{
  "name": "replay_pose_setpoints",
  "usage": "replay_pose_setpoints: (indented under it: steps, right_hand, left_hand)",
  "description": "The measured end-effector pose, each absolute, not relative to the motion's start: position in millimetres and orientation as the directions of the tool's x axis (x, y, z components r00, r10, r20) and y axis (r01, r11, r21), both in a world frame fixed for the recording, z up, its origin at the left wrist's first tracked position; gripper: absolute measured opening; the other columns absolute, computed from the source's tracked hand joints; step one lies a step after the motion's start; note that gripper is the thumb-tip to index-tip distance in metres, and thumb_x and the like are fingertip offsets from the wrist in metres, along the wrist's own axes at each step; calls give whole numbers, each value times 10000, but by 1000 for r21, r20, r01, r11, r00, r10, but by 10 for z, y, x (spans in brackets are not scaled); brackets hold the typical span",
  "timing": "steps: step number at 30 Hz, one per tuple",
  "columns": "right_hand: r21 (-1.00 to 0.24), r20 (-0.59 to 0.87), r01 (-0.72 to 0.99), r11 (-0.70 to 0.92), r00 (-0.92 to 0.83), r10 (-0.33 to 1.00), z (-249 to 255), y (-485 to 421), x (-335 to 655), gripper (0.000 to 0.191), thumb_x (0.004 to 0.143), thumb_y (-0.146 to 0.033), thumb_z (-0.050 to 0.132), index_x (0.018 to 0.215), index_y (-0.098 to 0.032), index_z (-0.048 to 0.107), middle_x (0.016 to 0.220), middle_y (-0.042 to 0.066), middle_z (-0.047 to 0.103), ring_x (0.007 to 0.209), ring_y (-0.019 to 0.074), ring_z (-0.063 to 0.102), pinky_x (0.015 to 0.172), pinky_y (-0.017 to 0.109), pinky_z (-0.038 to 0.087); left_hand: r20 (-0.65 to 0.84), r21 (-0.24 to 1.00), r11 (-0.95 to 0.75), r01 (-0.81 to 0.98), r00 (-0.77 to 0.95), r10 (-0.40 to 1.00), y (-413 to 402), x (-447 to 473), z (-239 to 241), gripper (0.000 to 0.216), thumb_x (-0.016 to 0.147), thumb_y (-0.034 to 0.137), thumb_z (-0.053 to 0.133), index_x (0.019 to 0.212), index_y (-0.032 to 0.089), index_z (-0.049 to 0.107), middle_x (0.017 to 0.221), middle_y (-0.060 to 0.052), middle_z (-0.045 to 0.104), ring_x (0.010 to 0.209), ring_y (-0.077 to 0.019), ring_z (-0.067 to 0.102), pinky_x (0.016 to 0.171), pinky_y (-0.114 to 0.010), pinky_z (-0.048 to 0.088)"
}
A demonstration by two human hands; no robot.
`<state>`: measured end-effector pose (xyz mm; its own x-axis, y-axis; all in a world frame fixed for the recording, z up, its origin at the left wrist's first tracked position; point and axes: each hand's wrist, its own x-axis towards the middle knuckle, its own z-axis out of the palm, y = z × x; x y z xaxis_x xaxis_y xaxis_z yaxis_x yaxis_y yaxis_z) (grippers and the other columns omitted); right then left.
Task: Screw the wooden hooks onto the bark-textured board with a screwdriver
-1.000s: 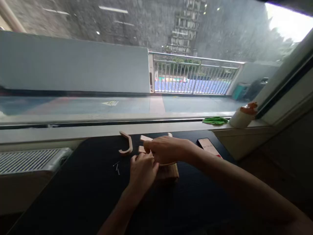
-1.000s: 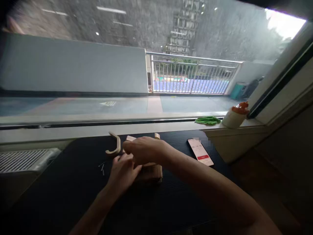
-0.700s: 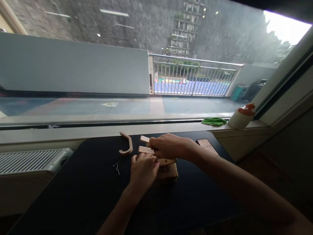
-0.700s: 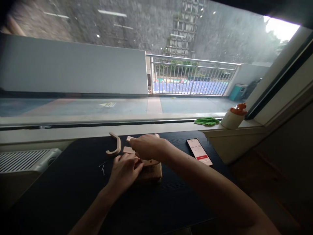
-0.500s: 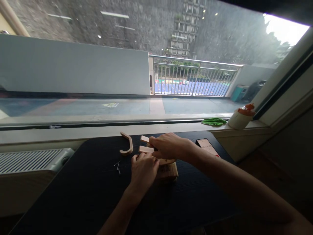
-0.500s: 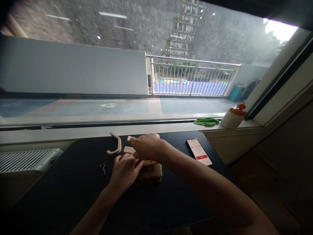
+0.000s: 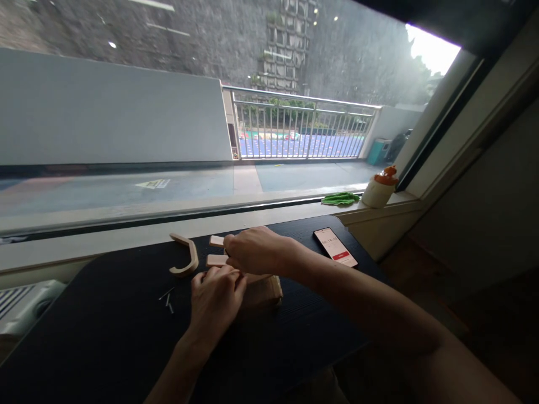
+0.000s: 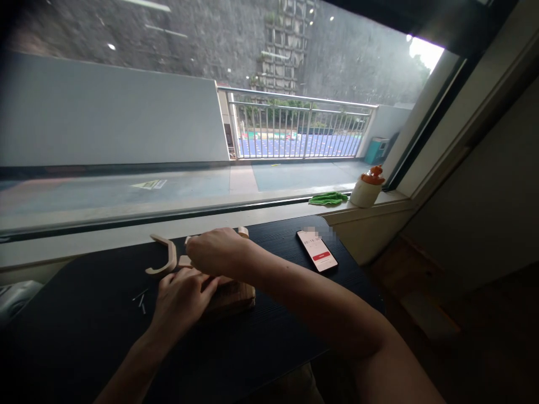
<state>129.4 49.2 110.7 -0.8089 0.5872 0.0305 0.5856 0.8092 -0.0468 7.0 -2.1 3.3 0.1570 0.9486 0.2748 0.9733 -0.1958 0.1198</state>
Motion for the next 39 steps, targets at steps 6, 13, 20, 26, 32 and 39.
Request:
replay_pose_setpoints:
  steps: [6,13,20,26,32,39]
  right_hand:
    - [-15,25,555,831,-831,556,1178,432,1336,164,804,-195,446,937,-159,535,788,55,650,656,185,597,514,254,356]
    - [-23,38,525,851,-850,526,1090,509,1334,158,808,-192,479,955,-154,523,762,57,649,628,158,582,485,227,318]
    - [15,16,629,777,-777,629,1112,459,1239,189,855,-284,421,893,-140,538,702,69,634,632,198,608,499,256,367]
    - [9,-19,627,779,-779,627,1172,429,1281,242,830,-312,449,1017,-166,497,747,54,644,657,204,608,551,280,392]
    - [-29,-13,578,815,-816,578,1137,477,1313,185,803,-211,485,979,-170,521,758,48,652,645,189,607,507,249,376]
    - [24,21,653,757,-757,653,1127,453,1206,271,870,-331,395,842,-129,573,715,97,647,683,230,624,541,293,414]
  left_hand:
    - [282,127,-188,974,146,948,-35,69,42,250,827,318,410,813,224,642,895,-50,646,903,-238,516,814,-396,281]
    - [273,175,-196,965,144,951,-50,58,67,223,824,291,421,822,226,634,924,-39,636,925,-229,510,857,-387,274]
    - [288,188,-199,962,140,947,-74,49,72,208,822,271,428,838,233,632,929,-37,636,933,-235,507,873,-406,272]
    - [251,204,-169,964,116,961,-78,53,91,209,820,275,439,802,220,640,915,-47,641,940,-232,509,893,-402,266]
    - [265,210,-197,958,138,954,-71,49,82,200,822,266,432,849,229,627,915,-37,637,921,-227,510,884,-400,268]
    - [283,187,-203,961,145,948,-74,39,48,190,818,268,438,845,229,622,929,-37,629,941,-236,499,885,-416,257]
